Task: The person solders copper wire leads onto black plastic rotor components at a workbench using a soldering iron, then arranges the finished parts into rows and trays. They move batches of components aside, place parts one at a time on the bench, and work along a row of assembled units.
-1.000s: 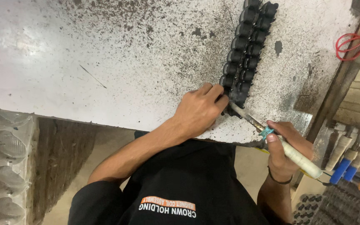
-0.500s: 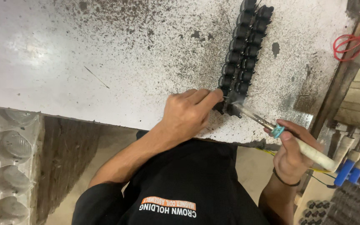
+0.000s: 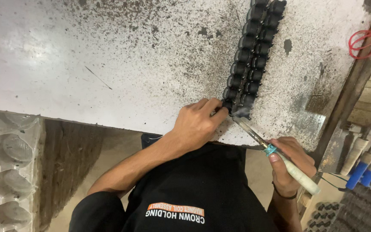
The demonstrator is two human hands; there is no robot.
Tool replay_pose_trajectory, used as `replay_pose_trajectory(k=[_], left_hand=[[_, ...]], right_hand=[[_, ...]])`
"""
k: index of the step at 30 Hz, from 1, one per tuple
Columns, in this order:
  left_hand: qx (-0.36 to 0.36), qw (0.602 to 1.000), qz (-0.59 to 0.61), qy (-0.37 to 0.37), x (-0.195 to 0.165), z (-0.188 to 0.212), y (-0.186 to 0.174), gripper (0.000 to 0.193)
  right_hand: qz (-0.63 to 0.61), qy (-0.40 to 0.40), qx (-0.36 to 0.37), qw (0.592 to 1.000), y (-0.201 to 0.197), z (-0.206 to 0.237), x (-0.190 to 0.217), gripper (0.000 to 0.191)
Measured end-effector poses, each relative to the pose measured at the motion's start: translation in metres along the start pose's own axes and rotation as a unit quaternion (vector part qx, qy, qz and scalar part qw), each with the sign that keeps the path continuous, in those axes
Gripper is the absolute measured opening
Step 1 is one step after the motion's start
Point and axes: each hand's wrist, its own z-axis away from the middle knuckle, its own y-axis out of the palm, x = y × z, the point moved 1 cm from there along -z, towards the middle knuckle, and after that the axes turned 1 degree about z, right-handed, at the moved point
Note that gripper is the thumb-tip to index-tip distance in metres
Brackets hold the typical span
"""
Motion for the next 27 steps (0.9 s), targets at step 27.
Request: replay_pose_trajectory(k=[27], left_hand=[[-0.016,0.999,0.051,0.005,-0.031,-0.007,-0.042,0.026]], right_hand=[[-0.118,0.094,-0.060,0.987,-0.010,0.001,-0.006,0.030]])
